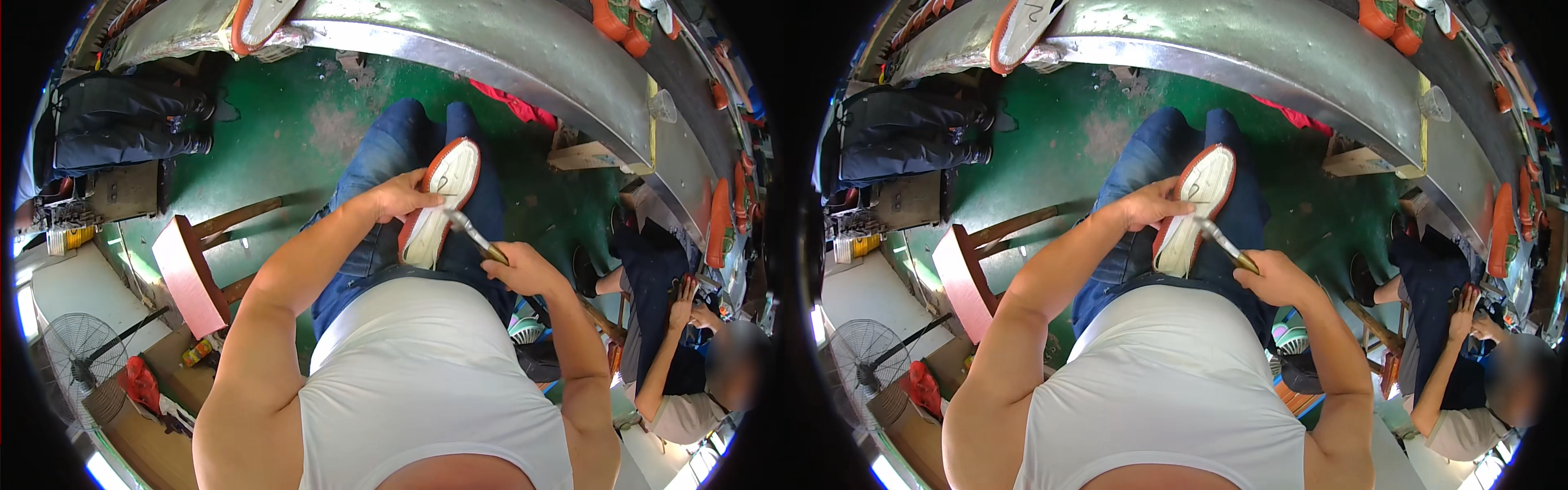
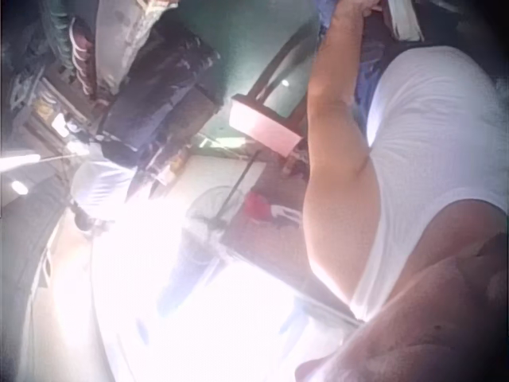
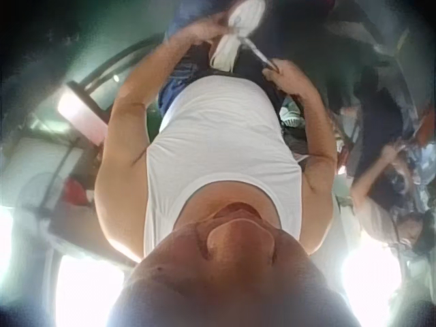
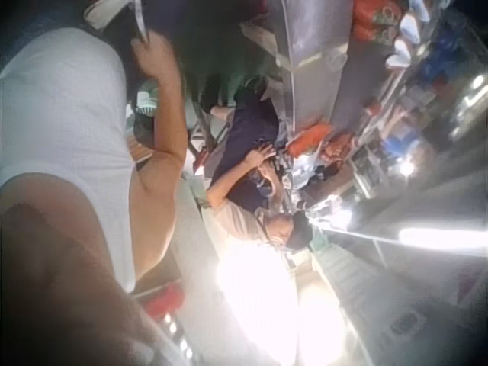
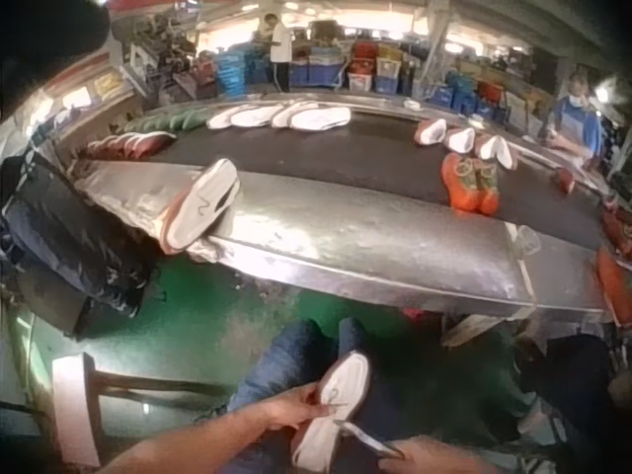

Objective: Assembling and inspecting shoes on a factory production line using tools.

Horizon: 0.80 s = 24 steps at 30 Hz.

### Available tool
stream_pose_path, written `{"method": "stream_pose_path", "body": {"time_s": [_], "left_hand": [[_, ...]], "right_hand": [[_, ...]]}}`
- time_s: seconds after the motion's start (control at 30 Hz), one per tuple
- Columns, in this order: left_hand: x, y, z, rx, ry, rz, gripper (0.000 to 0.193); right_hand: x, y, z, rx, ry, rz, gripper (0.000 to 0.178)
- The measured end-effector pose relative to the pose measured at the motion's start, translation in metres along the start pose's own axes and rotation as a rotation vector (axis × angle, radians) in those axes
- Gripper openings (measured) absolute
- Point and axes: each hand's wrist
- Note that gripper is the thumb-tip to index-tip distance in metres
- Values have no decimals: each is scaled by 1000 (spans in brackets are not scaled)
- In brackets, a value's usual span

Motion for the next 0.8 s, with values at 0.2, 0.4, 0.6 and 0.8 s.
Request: {"method": "stream_pose_path", "body": {"time_s": [0.2, 0.4, 0.6, 0.8], "left_hand": [[4, 5, 14, 7, -58, 16, 65], [-35, 20, 24, 210, -82, 290, 67], [-77, 93, 16, 227, -850, 689, 49], [-64, 82, -19, -124, -1256, 734, 26]], "right_hand": [[-7, -9, 31, 210, 429, -227, 31], [0, 3, 33, 255, 578, -165, 25], [34, 28, 69, 397, 417, -123, 31], [33, 38, 72, 357, 414, -107, 30]]}}
Point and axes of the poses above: each hand's wrist, its own y-axis away from the middle knuckle, its own z-axis out of the palm, x = y × z, and after that the axes turned 12 degrees about y, right-handed
